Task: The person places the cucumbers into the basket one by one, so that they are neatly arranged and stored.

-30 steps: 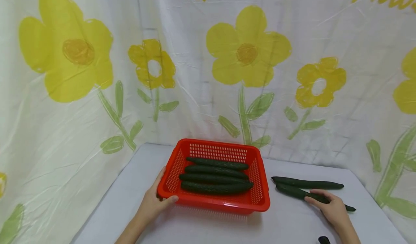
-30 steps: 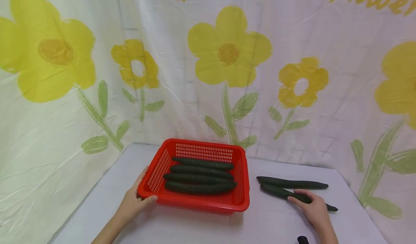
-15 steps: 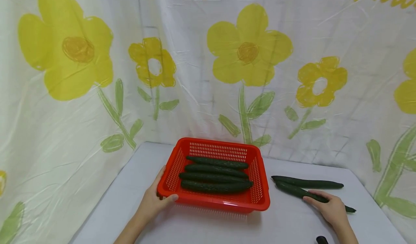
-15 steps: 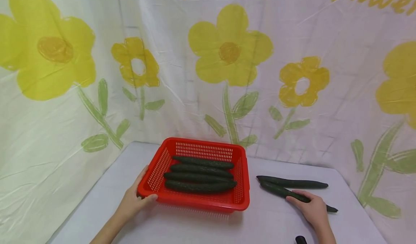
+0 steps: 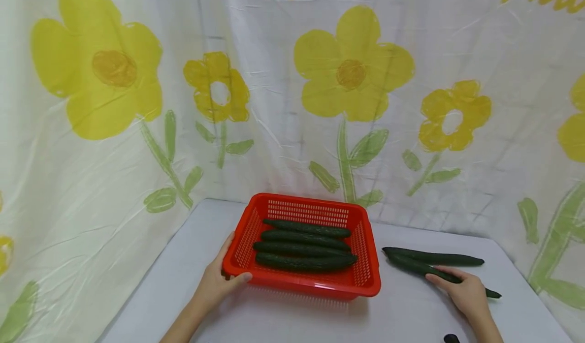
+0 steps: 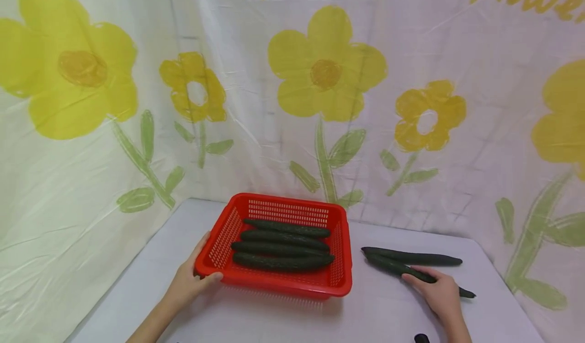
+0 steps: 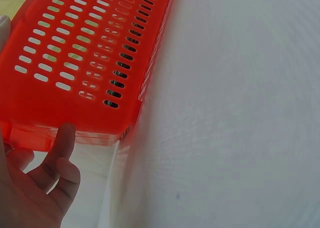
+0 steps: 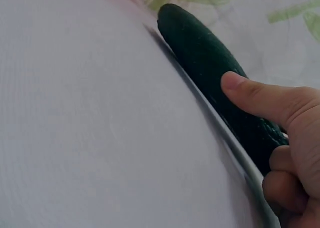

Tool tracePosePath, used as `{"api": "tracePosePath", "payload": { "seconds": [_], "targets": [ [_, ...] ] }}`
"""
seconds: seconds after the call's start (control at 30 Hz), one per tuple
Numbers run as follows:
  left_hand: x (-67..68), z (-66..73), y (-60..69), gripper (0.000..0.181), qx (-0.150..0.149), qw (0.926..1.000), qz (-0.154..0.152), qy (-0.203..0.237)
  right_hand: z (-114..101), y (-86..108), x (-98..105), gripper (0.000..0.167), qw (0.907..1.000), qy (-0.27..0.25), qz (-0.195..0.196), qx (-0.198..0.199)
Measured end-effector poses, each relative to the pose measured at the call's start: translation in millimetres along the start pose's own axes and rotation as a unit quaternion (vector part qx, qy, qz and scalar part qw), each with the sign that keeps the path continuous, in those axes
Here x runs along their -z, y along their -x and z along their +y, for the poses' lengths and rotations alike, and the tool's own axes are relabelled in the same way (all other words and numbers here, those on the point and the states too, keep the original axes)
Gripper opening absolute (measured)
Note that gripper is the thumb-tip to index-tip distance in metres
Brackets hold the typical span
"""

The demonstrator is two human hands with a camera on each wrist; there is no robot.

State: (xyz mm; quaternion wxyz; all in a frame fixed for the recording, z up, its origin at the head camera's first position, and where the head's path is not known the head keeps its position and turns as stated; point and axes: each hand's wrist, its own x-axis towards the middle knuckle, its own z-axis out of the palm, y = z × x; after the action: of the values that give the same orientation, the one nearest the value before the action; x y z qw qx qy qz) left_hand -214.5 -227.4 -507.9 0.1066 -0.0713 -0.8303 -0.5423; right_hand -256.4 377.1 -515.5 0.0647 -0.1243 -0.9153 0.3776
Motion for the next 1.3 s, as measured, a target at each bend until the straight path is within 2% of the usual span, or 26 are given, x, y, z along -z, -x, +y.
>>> {"api": "tracePosePath", "payload": {
  "seconds": [0.23,0.37,0.57,0.83,1.03,1.3],
  "targets": [
    [-0.2,-0.4,0.3,0.105,-0.004,1.0,-0.001,0.002,-17,-4.6,1,0.076,0.9983,-0.046,0.032,-0.015],
    [-0.6,0.2,0.4,0.105,0.001,1.0,-0.001,0.001,-29,-7.8,5,0.075,0.9978,-0.047,0.044,-0.013],
    [-1.2,0.3,-0.3,0.104,0.006,1.0,-0.003,0.004,-47,-14.4,14,0.075,0.9979,-0.042,0.049,-0.003],
    [1.1,-5.2,0.6,0.107,-0.02,0.9995,0.003,-0.022,-67,-21.7,24,0.076,0.998,-0.044,0.043,0.015],
    [1.8,-4.5,1.3,0.105,-0.006,0.9995,0.001,-0.031,-77,-25.3,25,0.077,0.9976,-0.053,0.039,0.023],
    [0.4,-4.0,-0.8,0.107,-0.015,0.9994,0.001,-0.031,-100,-28.0,17,0.077,0.9954,-0.079,0.044,0.033]
  ]
}}
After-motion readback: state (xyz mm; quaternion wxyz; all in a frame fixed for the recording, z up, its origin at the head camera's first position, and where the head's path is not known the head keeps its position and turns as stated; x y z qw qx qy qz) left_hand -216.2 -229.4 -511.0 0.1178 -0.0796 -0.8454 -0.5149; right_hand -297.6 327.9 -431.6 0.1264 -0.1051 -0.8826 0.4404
